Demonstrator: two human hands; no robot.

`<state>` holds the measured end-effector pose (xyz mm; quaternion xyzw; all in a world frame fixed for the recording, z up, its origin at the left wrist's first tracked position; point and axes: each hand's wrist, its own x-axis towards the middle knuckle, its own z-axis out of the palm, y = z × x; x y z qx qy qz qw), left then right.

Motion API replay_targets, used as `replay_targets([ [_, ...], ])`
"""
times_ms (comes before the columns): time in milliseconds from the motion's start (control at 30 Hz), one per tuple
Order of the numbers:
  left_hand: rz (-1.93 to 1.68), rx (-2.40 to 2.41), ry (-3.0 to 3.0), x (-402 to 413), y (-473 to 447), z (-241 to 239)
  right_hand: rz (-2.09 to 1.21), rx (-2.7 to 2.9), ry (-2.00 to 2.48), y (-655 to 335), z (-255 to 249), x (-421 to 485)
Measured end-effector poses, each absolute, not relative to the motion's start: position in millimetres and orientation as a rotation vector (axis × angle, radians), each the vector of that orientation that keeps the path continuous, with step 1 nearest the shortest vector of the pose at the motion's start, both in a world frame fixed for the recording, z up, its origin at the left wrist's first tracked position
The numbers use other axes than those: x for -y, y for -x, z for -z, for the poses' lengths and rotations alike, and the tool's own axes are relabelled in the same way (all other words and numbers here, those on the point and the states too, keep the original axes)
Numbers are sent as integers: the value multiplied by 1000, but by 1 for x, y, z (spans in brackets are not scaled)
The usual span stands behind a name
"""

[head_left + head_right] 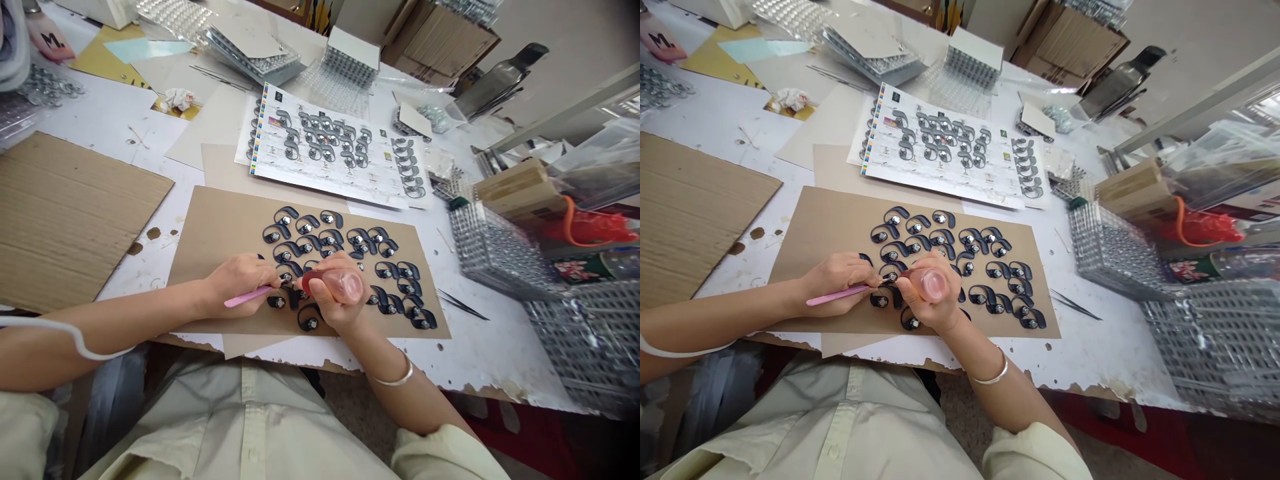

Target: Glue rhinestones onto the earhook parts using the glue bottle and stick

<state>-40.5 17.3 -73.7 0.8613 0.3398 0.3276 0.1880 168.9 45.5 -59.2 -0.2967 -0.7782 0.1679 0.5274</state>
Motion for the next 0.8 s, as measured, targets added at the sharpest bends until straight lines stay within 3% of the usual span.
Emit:
replay_targets([
  [800, -852, -1003, -2192, -24, 43, 70, -436, 1844, 701, -164, 60, -44],
])
